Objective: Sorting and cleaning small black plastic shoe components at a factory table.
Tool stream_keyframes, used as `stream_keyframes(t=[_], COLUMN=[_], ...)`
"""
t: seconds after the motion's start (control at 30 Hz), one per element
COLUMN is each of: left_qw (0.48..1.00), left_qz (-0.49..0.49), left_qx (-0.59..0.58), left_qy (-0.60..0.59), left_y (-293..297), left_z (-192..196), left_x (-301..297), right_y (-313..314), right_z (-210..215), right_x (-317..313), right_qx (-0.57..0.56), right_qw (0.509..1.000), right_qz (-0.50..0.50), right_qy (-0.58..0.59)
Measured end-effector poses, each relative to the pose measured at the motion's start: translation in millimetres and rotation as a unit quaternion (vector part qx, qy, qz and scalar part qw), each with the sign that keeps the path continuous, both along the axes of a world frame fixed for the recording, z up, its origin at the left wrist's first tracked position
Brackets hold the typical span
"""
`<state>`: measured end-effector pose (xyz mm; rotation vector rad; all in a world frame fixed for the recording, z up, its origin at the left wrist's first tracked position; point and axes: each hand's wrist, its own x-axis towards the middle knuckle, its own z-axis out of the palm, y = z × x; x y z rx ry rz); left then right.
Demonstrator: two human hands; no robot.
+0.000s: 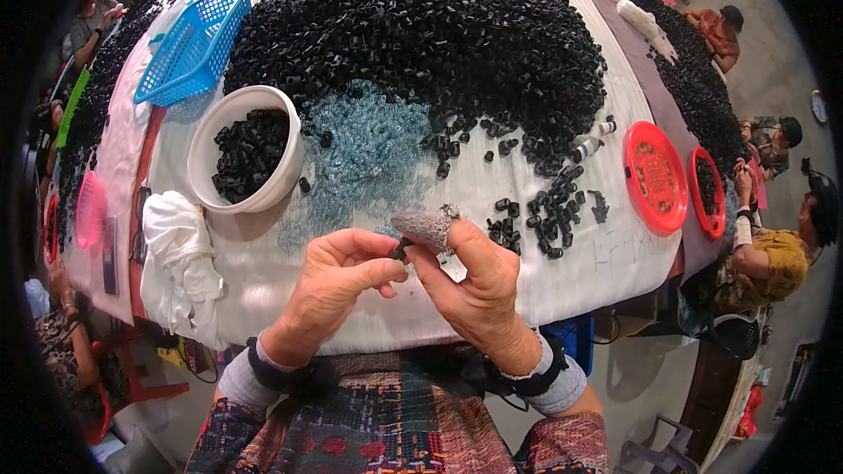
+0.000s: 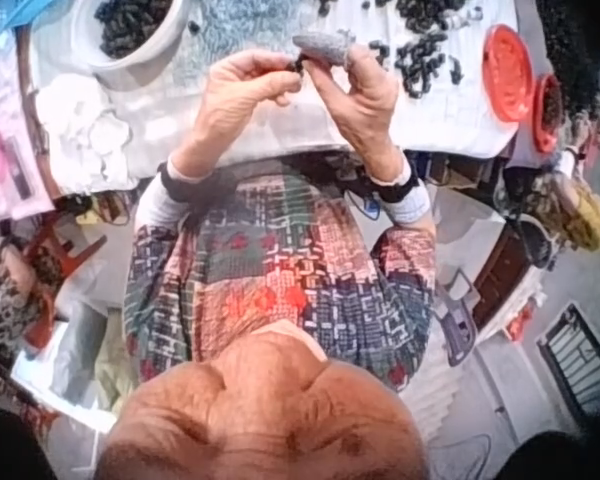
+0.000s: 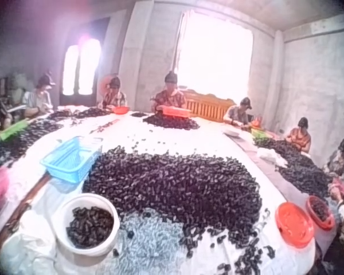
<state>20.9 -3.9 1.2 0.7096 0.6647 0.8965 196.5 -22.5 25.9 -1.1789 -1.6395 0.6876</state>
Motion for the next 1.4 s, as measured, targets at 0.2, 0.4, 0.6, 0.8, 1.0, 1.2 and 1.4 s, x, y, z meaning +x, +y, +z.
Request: stream_keyframes(t=[0.2,0.4,0.6,0.8,1.0,1.2,1.4], left_qw=[1.000,1.000,0.998,0.994,0.993,0.992,0.993], left_qz=[0.003,0.009,0.007,0.011,-0.006,-0.011,-0.018], left_qx=[-0.003,-0.001,-0.022,-0.044,-0.045,-0.067,-0.114], left_qy=[0.009,0.021,0.064,0.097,0.111,0.106,0.037], left_y=[1.0,0.9,1.9,1.6,5.0,6.3,8.3], left_z=[-1.9,-6.3,-3.0,-2.4,0.7,2.9,-5.0], left_x=[2.0,3.4,6.4,7.5,4.2,5.0,-1.5], right_y=[4.1,4.1,8.4,9.2,9.8,6.7,5.9], right_z=[-6.8,-7.4,-12.4,-18.0,-14.4,-14.1,-8.6], right_x=[-3.0,0.9,-4.6,-3.7,-4.6,-5.1,-4.9], right_qx=[0.043,0.025,0.023,0.027,0.029,0.043,0.003], right_qw=[0.998,0.998,0.998,0.996,0.996,0.992,0.997], right_qz=[-0.040,-0.024,-0.052,-0.058,-0.040,-0.034,0.024], right_qy=[0.007,-0.053,-0.027,-0.055,-0.078,-0.112,-0.075])
